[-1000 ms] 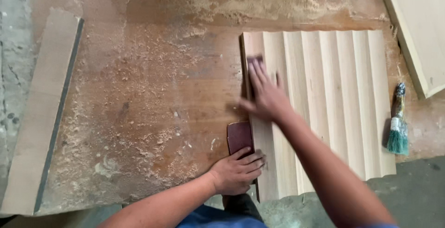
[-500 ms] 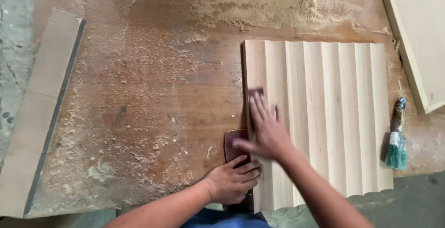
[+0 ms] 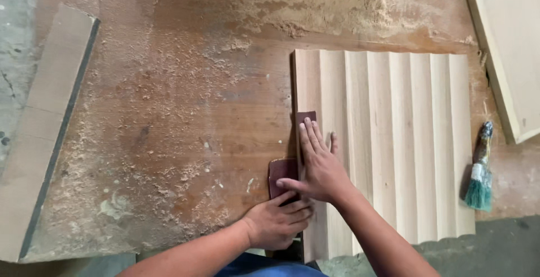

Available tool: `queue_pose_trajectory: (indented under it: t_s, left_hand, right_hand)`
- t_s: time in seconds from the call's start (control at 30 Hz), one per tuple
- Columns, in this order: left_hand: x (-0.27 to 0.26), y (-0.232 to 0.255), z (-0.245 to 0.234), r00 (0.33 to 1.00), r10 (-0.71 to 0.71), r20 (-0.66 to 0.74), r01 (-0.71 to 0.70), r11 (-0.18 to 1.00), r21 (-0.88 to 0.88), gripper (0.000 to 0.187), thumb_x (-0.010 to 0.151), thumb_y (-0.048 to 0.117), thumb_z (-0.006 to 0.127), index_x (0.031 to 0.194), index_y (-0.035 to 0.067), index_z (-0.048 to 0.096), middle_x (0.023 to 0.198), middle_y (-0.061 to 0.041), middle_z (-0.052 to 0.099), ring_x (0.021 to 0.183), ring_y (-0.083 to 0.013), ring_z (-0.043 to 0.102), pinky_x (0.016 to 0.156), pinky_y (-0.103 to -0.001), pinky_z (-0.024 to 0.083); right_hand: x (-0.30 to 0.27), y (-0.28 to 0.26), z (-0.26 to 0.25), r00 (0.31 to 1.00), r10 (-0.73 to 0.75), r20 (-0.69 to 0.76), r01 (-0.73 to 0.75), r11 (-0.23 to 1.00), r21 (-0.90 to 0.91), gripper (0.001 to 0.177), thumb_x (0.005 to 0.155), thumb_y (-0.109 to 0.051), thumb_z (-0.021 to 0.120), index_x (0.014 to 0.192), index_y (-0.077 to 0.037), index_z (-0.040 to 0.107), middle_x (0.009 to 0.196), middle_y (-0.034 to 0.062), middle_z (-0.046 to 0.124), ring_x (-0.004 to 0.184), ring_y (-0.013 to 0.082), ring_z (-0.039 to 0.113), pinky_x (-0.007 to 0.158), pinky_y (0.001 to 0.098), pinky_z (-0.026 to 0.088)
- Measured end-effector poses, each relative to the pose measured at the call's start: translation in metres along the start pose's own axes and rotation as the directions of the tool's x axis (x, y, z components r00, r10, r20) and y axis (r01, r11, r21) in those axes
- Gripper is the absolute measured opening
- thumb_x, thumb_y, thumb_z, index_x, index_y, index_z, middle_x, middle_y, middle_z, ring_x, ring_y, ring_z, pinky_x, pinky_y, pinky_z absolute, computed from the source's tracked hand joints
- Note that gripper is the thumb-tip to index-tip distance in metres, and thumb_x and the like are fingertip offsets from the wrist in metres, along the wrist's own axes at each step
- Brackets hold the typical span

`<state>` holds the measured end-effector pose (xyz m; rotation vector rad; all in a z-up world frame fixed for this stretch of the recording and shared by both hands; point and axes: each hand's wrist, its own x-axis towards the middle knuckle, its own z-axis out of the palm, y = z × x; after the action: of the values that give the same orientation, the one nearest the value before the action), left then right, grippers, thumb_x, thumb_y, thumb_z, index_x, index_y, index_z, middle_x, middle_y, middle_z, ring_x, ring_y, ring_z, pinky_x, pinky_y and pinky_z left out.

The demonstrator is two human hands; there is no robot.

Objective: The person sands a corrugated wooden panel using a sanding block, moving along the ridges and edges. The person flips the panel and continues sanding the other side, then uses a brush to remove dust.

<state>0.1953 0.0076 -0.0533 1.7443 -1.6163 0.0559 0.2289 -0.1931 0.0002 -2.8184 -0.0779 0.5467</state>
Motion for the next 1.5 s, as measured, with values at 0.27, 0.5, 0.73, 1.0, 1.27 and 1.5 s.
queue_pose_trajectory:
  t_s: [0.27,0.5,0.73,1.0,1.27,1.5]
  left_hand:
    - [-0.017,0.003,0.017,0.999,0.004,0.053,-0.001,0.998,-0.066,0.059,0.070,0.030,0.067,0.124,0.005,0.068,0.147,-0.013,0.062,0.145,-0.0295,0.052,0.123,-0.053,0.030]
    - [-0.012,0.000,0.016,1.000,-0.013,-0.020,0.012,1.000,-0.020,0.053,0.075,0.023,0.060,0.125,0.007,0.072,0.137,-0.010,0.068,0.135,-0.0281,0.055,0.124,-0.052,0.031]
    - [-0.017,-0.002,0.020,0.992,0.001,0.126,0.002,1.000,-0.021,0.073,0.067,0.036,0.071,0.132,0.004,0.066,0.147,-0.013,0.061,0.145,-0.0303,0.050,0.119,-0.056,0.035]
    - [-0.015,-0.002,0.020,0.997,-0.009,0.083,0.009,1.000,0.001,0.057,0.069,0.033,0.067,0.120,0.008,0.071,0.143,-0.012,0.065,0.142,-0.0305,0.054,0.121,-0.055,0.033]
    - [-0.015,0.005,0.024,0.993,-0.052,0.103,0.054,0.998,-0.019,0.070,0.064,0.037,0.072,0.128,0.008,0.069,0.149,-0.011,0.061,0.147,-0.0293,0.048,0.123,-0.057,0.028]
    - [-0.011,-0.005,0.019,0.995,-0.060,0.085,0.057,0.998,0.030,0.066,0.068,0.039,0.066,0.126,0.007,0.071,0.146,-0.011,0.063,0.145,-0.0278,0.050,0.124,-0.054,0.028]
  right_hand:
    - [0.108,-0.005,-0.079,0.993,0.095,0.073,-0.093,0.995,-0.027,0.137,0.074,-0.092,0.047,0.162,-0.002,-0.005,0.172,0.0130,-0.008,0.158,0.0249,-0.007,0.125,0.0576,-0.005]
    - [0.001,-0.014,-0.001,0.998,0.061,0.032,-0.054,0.981,-0.187,0.137,0.082,-0.099,0.043,0.161,0.003,0.000,0.170,0.0201,-0.007,0.157,0.0310,-0.007,0.119,0.0601,-0.007]
    - [0.130,-0.003,-0.080,0.970,0.228,0.086,-0.216,0.968,-0.129,0.140,0.068,-0.102,0.031,0.162,0.000,0.004,0.172,0.0157,0.001,0.158,0.0280,-0.002,0.123,0.0565,-0.008]
    - [0.043,-0.021,-0.026,0.975,0.208,0.083,-0.186,0.958,-0.217,0.136,0.081,-0.103,0.024,0.160,0.005,-0.003,0.170,0.0209,-0.007,0.155,0.0325,-0.006,0.121,0.0591,-0.004]
    - [0.074,-0.019,-0.065,0.958,0.266,0.106,-0.242,0.950,-0.195,0.132,0.080,-0.096,0.033,0.161,0.000,-0.005,0.172,0.0146,-0.009,0.157,0.0276,-0.007,0.123,0.0588,-0.003]
    - [0.104,-0.023,-0.092,0.922,0.321,0.217,-0.297,0.945,-0.135,0.149,0.065,-0.100,0.042,0.160,-0.002,-0.018,0.171,0.0085,-0.024,0.158,0.0230,-0.017,0.127,0.0544,0.002]
